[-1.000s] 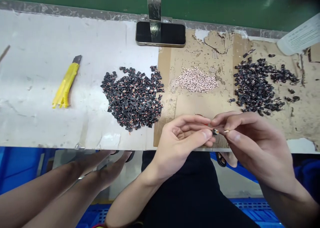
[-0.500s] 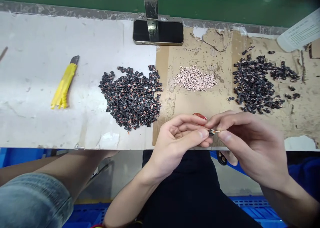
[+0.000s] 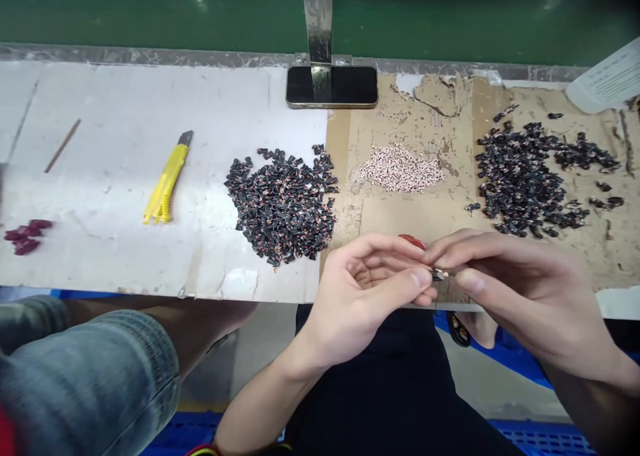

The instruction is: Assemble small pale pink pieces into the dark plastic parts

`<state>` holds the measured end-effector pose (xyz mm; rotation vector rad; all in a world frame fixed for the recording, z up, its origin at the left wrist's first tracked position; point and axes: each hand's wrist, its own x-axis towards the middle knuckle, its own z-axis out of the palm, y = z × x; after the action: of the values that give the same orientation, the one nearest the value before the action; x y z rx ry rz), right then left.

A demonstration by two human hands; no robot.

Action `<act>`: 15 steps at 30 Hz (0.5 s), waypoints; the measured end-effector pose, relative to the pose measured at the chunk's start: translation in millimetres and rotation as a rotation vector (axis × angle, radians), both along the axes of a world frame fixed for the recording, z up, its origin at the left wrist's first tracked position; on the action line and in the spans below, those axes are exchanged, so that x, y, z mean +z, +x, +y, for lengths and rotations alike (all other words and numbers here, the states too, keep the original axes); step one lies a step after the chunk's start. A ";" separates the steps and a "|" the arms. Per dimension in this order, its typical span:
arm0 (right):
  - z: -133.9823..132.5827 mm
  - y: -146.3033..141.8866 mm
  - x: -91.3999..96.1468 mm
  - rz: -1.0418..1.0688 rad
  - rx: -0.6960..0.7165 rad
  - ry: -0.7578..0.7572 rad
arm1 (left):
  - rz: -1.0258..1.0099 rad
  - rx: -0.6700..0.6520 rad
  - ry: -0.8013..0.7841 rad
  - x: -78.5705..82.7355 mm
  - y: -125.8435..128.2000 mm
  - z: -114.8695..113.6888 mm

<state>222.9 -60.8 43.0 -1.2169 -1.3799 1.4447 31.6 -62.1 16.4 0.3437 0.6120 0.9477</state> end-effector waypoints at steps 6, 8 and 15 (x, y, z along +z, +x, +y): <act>5.4 6.8 2.5 0.005 0.032 -0.026 | 0.086 -0.023 0.002 12.1 -0.1 0.1; 2.1 14.4 -1.8 -0.040 0.033 -0.036 | 0.092 -0.032 0.002 14.2 0.1 0.9; -10.2 20.3 -32.2 -0.067 -0.140 0.063 | 0.169 -0.056 -0.032 6.5 -0.8 7.8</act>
<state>243.3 -71.0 10.8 -1.3046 -1.3468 1.2653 30.8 -54.3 22.9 0.4136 0.7673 0.8594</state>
